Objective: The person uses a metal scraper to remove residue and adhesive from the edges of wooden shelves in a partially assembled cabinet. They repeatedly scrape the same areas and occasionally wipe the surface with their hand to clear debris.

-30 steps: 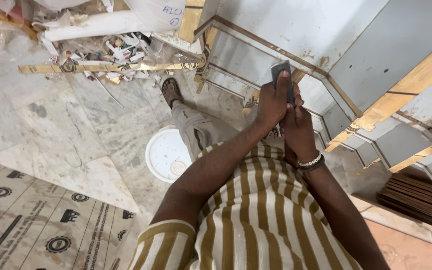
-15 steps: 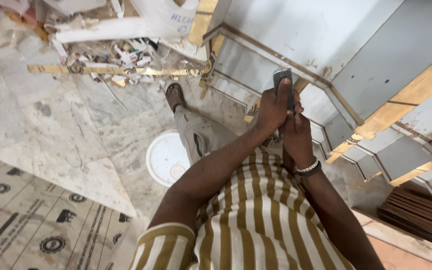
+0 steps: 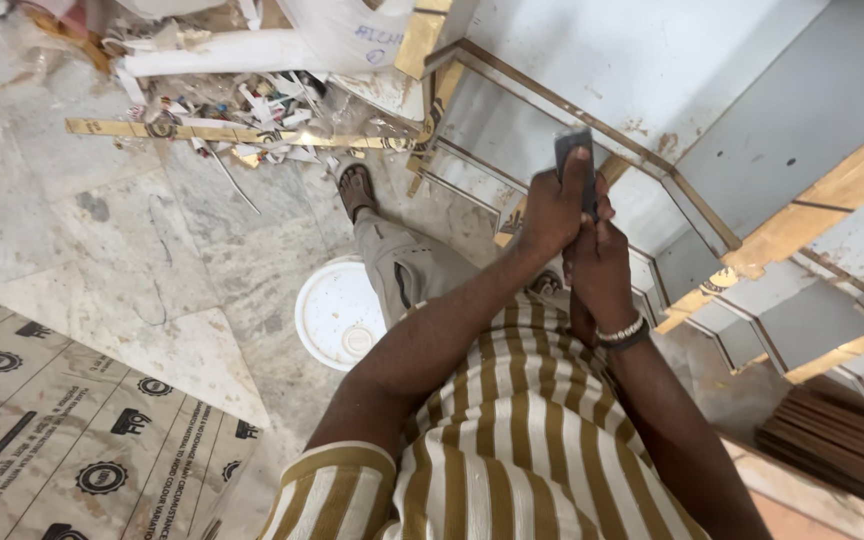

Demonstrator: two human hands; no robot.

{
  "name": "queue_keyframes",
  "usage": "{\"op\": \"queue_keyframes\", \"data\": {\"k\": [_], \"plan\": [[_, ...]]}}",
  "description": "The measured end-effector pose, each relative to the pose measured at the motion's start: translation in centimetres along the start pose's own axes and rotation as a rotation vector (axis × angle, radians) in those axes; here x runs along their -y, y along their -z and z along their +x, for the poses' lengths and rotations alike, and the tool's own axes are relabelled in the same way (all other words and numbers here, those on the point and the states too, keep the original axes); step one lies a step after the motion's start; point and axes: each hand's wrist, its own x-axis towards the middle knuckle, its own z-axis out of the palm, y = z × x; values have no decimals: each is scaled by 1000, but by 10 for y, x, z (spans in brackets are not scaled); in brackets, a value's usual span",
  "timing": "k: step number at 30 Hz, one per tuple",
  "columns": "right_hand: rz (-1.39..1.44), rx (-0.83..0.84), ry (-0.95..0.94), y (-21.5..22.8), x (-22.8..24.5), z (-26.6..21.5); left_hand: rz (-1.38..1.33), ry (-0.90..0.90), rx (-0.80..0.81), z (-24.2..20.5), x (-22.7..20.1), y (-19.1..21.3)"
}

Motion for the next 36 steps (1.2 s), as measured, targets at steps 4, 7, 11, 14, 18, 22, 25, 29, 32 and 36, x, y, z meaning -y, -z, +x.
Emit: {"op": "queue_keyframes", "data": {"k": [4, 7, 11, 14, 18, 22, 25, 29, 32, 36], "plan": [[-35, 4, 9, -3, 6, 1, -2, 0, 8, 1, -6, 1], [-2, 2, 16, -4, 5, 1, 11, 14, 13, 1, -5, 0], [-18, 3, -38, -6, 8, -5, -1, -8, 18, -7, -5, 3], [-22, 28, 20, -11, 10, 4, 14, -41, -2, 2, -7, 10], [-78, 4, -5, -9, 5, -2, -23, -11, -28, -3, 3, 5], [-63, 29, 10, -13, 13, 7, -32, 7, -24, 5, -4, 11], [-17, 34, 17, -13, 13, 3, 19, 15, -20, 3, -4, 11], [-40, 24, -15, -16, 27, -1, 4, -23, -8, -2, -7, 7], [-103, 73, 86, -18, 32, 8, 70, -104, -27, 8, -12, 18], [-49, 57, 7, -17, 24, -4, 39, 1, -49, -5, -10, 14]]}}
